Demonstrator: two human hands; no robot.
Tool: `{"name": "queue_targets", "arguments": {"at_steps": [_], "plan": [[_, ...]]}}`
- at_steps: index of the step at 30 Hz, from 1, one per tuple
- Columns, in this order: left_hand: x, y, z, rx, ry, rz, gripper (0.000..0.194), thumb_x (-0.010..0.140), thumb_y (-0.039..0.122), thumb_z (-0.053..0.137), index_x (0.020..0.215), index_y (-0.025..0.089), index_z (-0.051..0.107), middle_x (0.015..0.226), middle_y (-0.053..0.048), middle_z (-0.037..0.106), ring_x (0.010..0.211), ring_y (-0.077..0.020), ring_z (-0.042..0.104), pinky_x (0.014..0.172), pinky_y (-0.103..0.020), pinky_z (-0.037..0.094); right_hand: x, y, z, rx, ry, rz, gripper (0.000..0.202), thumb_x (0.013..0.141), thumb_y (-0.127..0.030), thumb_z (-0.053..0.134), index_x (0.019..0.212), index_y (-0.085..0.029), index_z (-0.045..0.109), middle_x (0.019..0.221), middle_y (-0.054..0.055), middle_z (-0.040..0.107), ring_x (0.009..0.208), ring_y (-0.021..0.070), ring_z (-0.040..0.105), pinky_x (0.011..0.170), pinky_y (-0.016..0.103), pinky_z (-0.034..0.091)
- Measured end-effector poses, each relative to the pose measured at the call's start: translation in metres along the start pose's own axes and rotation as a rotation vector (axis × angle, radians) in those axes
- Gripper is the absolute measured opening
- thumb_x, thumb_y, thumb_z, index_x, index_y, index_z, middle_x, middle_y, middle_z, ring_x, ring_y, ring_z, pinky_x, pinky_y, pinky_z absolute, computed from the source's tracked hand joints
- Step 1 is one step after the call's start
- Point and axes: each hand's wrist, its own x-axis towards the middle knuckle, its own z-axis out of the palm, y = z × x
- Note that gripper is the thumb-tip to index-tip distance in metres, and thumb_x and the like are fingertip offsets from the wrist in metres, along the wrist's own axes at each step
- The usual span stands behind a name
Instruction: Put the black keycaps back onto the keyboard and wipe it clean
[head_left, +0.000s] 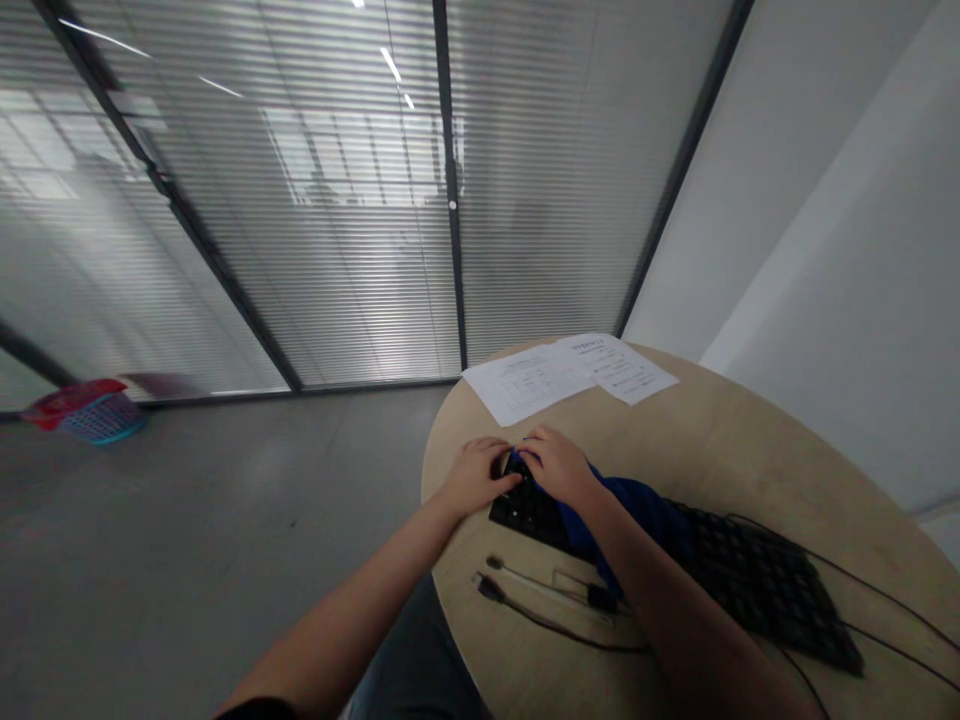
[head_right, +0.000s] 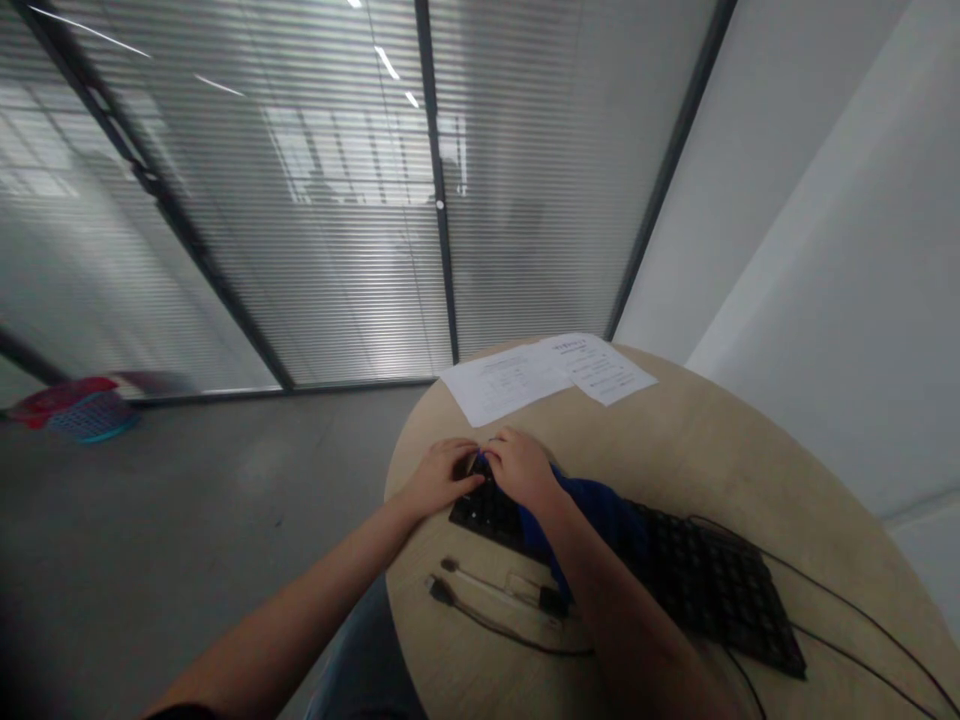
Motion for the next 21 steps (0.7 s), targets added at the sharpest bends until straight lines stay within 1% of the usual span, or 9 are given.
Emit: {"name": "queue_targets", "arguments": {"at_steps": [4,6,8,10,12,14,17,19,21], "plan": [[0.001,-0.001,-0.001,-0.013,-0.002,0.004,0.051,0.084,0.046,0.070,0.129,0.022,0.067,0.132,-0.011,0.070,0.124,-0.0312,0.061,0.111,-0.048,0.041,0.001,-0.003,-0.006,0.011,0.030,0.035,0.023,0.100,-0.022,0.054,0.108,-0.021,0.076,0.107,0.010,0.068,0.104,0.0220,0.063,0.094,0.033,0.047],[0.001,-0.001,-0.001,-0.026,0.006,0.003,0.052,0.085,0.046,0.068,0.131,0.022,0.066,0.132,-0.011,0.070,0.124,-0.0316,0.061,0.110,-0.049,0.042,0.002,-0.002,-0.019,0.037,0.094,0.068,0.024,0.101,-0.021,0.052,0.111,-0.020,0.074,0.112,0.011,0.069,0.108,0.0221,0.063,0.097,0.033,0.047],[0.002,0.000,-0.002,-0.045,0.012,0.005,0.050,0.087,0.047,0.065,0.131,0.022,0.065,0.132,-0.011,0.070,0.124,-0.0314,0.061,0.110,-0.049,0.042,0.002,0.001,-0.036,0.060,0.149,0.092,0.024,0.100,-0.020,0.053,0.112,-0.020,0.073,0.116,0.011,0.070,0.111,0.0222,0.063,0.100,0.034,0.046],[0.002,0.000,-0.002,-0.066,0.012,0.007,0.049,0.089,0.048,0.063,0.131,0.023,0.066,0.132,-0.011,0.070,0.125,-0.0311,0.061,0.111,-0.048,0.042,0.001,0.005,-0.053,0.065,0.128,0.105,0.022,0.095,-0.017,0.058,0.109,-0.020,0.075,0.115,0.010,0.073,0.111,0.0234,0.065,0.101,0.035,0.047],[0.001,0.001,-0.003,-0.083,0.012,0.002,0.048,0.090,0.048,0.062,0.131,0.023,0.066,0.133,-0.010,0.070,0.126,-0.0309,0.060,0.112,-0.048,0.041,-0.002,0.009,-0.062,0.052,0.050,0.125,0.021,0.088,-0.017,0.065,0.104,-0.021,0.078,0.111,0.010,0.077,0.108,0.0258,0.068,0.099,0.037,0.048],[0.000,0.002,-0.003,-0.092,0.013,-0.014,0.048,0.090,0.048,0.062,0.131,0.024,0.066,0.133,-0.010,0.070,0.126,-0.0305,0.060,0.112,-0.048,0.041,-0.004,0.009,-0.061,0.037,-0.025,0.163,0.022,0.085,-0.020,0.069,0.103,-0.021,0.079,0.111,0.011,0.078,0.107,0.0278,0.070,0.096,0.037,0.050],[0.001,0.004,-0.005,-0.089,0.013,-0.063,0.042,0.091,0.044,0.065,0.127,0.025,0.068,0.127,-0.008,0.073,0.122,-0.0290,0.063,0.111,-0.046,0.043,-0.005,0.005,-0.046,0.015,-0.093,0.217,0.025,0.085,-0.025,0.069,0.107,-0.022,0.080,0.114,0.010,0.078,0.110,0.0275,0.070,0.094,0.034,0.050],[0.006,0.004,-0.005,-0.078,0.014,-0.115,0.031,0.095,0.040,0.062,0.120,0.024,0.070,0.120,-0.007,0.074,0.116,-0.0268,0.065,0.108,-0.047,0.047,-0.004,0.001,-0.034,-0.004,-0.089,0.213,0.021,0.082,-0.023,0.070,0.100,-0.021,0.081,0.105,0.011,0.080,0.104,0.0280,0.072,0.089,0.034,0.051],[0.017,0.004,-0.002,-0.068,0.010,-0.178,0.028,0.099,0.039,0.058,0.115,0.018,0.069,0.114,-0.008,0.073,0.107,-0.0243,0.068,0.099,-0.047,0.053,-0.002,0.001,-0.024,-0.014,-0.066,0.199,0.017,0.083,-0.022,0.067,0.093,-0.023,0.081,0.096,0.009,0.081,0.096,0.0269,0.074,0.085,0.033,0.052]]}}
